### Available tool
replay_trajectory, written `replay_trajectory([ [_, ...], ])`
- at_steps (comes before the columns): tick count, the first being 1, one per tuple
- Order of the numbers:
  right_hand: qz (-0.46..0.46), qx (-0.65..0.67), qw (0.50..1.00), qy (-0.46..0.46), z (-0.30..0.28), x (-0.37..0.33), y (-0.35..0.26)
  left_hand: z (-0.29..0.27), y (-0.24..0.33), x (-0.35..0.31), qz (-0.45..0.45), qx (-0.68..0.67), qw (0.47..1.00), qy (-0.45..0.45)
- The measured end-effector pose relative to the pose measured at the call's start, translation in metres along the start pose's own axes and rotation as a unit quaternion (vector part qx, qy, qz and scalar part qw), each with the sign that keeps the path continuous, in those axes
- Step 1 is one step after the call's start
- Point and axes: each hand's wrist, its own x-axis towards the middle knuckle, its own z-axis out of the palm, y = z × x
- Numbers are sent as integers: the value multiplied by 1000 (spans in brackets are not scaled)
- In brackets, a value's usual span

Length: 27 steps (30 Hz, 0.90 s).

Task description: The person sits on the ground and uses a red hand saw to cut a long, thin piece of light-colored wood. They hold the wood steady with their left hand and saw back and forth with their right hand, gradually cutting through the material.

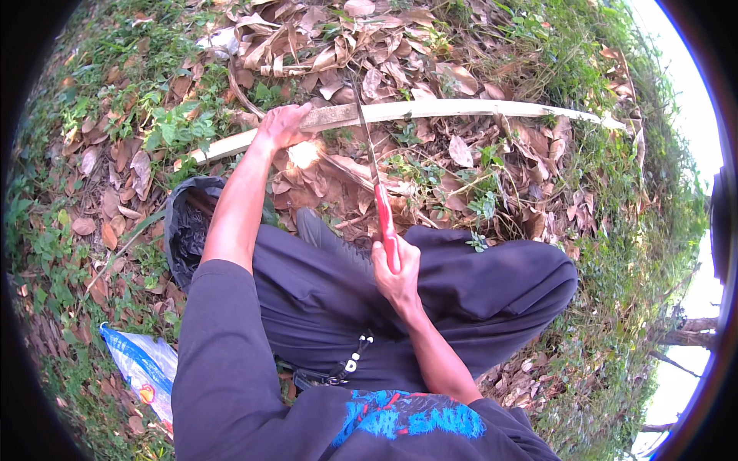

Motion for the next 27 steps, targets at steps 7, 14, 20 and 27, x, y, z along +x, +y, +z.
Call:
replay_trajectory([
  [7,-2,6,1000,-3,-9,3,3,0,-1,-1,6,7,1000,3],
  [14,-42,-56,998,6,22,81,-11,5,-4,-1,5,4,1000,13],
  [20,-21,-40,999,-22,9,0,-15,7,-8,-4,4,35,999,0],
  [27,-19,-18,1000,-17,-3,20,1,6,-9,-3,25,29,999,13],
])
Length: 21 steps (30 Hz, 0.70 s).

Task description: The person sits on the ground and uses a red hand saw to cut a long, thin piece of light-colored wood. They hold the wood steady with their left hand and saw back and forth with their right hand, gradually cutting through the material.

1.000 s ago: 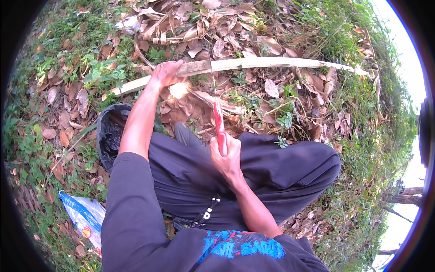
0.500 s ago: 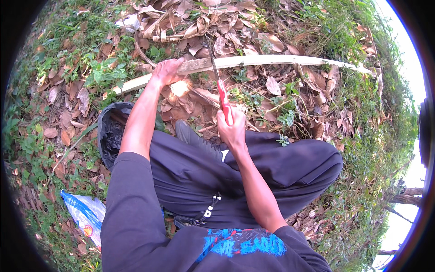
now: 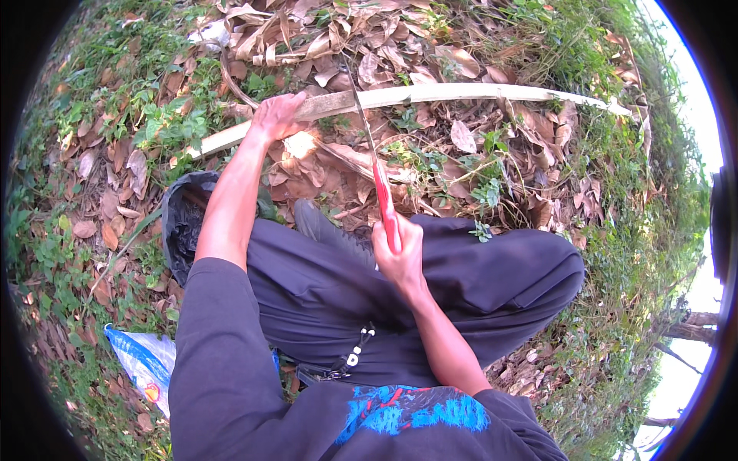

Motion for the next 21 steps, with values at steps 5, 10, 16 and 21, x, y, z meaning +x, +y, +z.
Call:
replay_trajectory([
  [5,-33,-36,999,12,21,71,-3,-9,12,8,1,-11,999,40],
  [10,-15,15,1000,8,19,42,-7,-13,15,6,-32,11,999,-1],
  [16,19,0,999,-37,-9,-40,-16,0,-1,2,-28,33,999,-22],
  [21,-14,13,1000,1,5,2,-6,-7,11,6,-20,0,1000,13],
])
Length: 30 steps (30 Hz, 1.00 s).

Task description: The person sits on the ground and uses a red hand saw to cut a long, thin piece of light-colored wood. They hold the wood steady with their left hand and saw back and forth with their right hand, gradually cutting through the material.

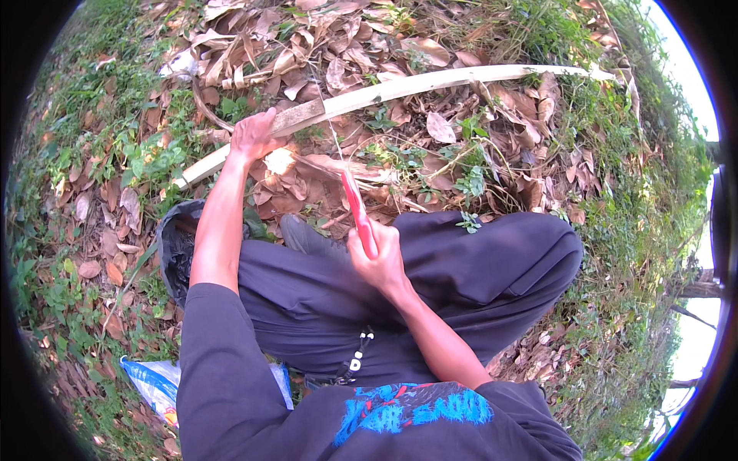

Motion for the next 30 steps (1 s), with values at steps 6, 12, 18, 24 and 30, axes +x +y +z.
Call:
replay_trajectory([
  [6,16,-11,1000,5,23,64,1,-10,13,6,-34,11,998,-44],
  [12,26,2,999,-24,-1,-14,-7,-13,8,6,-53,34,995,-83],
  [18,23,-21,999,-39,-22,-41,-12,-14,20,12,-64,33,995,-71],
  [24,5,3,1000,18,7,46,4,-16,22,13,-70,37,995,-55],
  [30,-11,5,1000,20,8,12,-4,-7,13,10,-65,39,996,-51],
])
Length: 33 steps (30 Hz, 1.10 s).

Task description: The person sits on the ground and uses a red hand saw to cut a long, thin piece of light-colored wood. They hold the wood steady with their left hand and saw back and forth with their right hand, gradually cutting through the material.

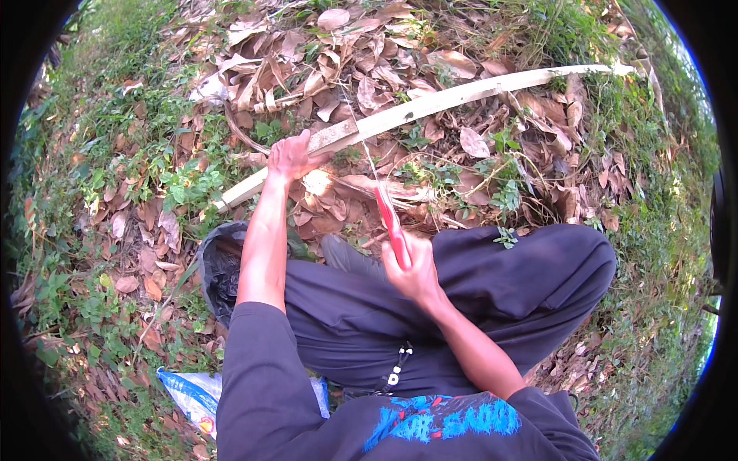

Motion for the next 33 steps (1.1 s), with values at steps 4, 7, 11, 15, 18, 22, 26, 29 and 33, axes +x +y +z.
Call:
replay_trajectory([
  [4,32,-5,999,-43,-20,-54,1,-2,5,1,2,-10,1000,0],
  [7,21,-8,999,-37,-16,-35,-2,-1,-1,-2,2,-3,1000,18],
  [11,22,-31,999,-14,7,34,8,-7,6,3,-18,10,1000,-18],
  [15,6,10,1000,-6,25,40,19,-3,6,3,-1,25,1000,-11],
  [18,-4,2,1000,-7,9,14,18,3,4,2,6,25,1000,14],
  [22,-6,10,1000,-16,-9,-40,19,7,-1,0,21,-20,999,39],
  [26,4,0,1000,-30,-13,-38,10,3,8,2,10,25,999,20],
  [29,-29,5,999,-21,-4,-37,12,1,7,5,-2,13,1000,5],
  [33,-20,2,999,-35,-5,-40,11,0,0,-1,3,6,1000,13],
])
